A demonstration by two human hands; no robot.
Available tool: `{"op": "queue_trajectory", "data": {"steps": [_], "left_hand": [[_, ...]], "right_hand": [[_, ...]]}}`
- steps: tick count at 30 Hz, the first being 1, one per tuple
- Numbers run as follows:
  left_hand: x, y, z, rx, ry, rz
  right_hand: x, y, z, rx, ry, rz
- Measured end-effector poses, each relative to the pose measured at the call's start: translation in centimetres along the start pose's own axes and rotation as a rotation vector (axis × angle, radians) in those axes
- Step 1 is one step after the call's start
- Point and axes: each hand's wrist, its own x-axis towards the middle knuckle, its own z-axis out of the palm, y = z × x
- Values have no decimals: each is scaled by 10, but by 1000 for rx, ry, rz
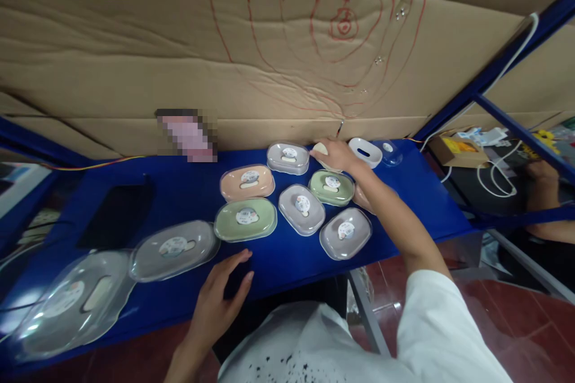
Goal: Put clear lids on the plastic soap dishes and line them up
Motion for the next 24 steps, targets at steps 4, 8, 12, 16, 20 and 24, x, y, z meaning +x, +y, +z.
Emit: {"op": "queue_trajectory", "data": {"steps": [4, 8, 12, 16, 20, 24], "left_hand": [[4, -1, 1, 41, 0, 22], [6, 0, 1, 49, 9, 37], [1, 12, 2, -31, 12, -73], [1, 32, 5, -225, 58, -120], [16, 42, 0, -195, 17, 113], [24, 37, -8, -18, -284, 203]], "right_hand": [[-16, 32, 3, -50, -79, 168], [-20, 36, 0, -47, -75, 170], [-60, 18, -27, -37, 68, 118], [-141, -39, -39, 116, 163, -268], [-192, -113, -16, 118, -60, -664], [-184, -142, 11, 100, -137, -799]]}}
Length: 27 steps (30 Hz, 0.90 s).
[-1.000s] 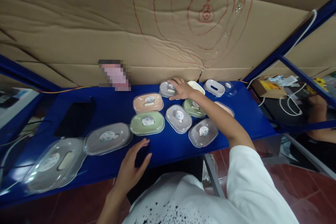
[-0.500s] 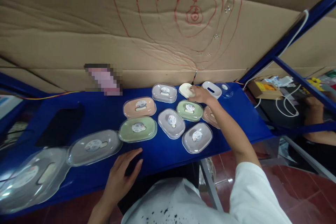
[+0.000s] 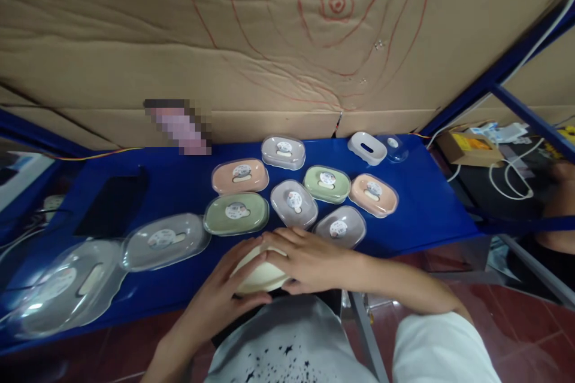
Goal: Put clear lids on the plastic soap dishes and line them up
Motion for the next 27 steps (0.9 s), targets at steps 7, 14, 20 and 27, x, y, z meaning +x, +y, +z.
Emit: {"op": "queue_trajectory", "data": {"steps": [7, 14, 20, 27], "left_hand": [[-15, -6, 14, 85, 4, -96], [-13, -17, 7, 209, 21, -49], [-29, -29, 0, 177, 45, -141], [-32, -29, 1, 13, 40, -299]], "right_hand": [[12, 16, 4, 54, -12, -108], [-35, 156, -60, -100, 184, 737], [-89, 234, -67, -266, 165, 1079], [-68, 130, -62, -373, 362, 870]]}}
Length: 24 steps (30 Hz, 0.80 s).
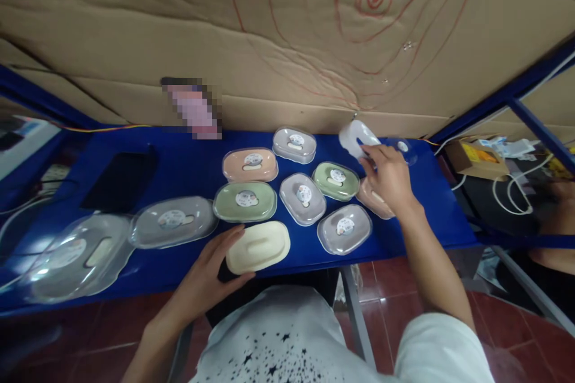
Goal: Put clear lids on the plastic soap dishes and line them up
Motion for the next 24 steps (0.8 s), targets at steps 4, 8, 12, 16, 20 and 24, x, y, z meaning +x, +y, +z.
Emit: {"op": "queue_trajectory", "data": {"steps": [4, 8, 12, 16, 20, 24], "left_hand": [[-3, -5, 4, -95, -9, -60], [-8, -9, 6, -167, 1, -34], [-10, -7, 5, -166, -5, -45], [-9, -7, 5, -132, 41, -15], [-7, -8, 4, -52, 16, 54], [-5, -8, 1, 20, -32, 138]], "right_hand": [[-78, -107, -12, 169, 133, -605], [-122, -176, 10, 166, -26, -881], [-118, -188, 35, 156, -138, -864], [-111, -187, 41, 226, -141, -885], [-116, -188, 50, 241, -154, -930], [-125, -190, 60, 288, -173, -930]]}}
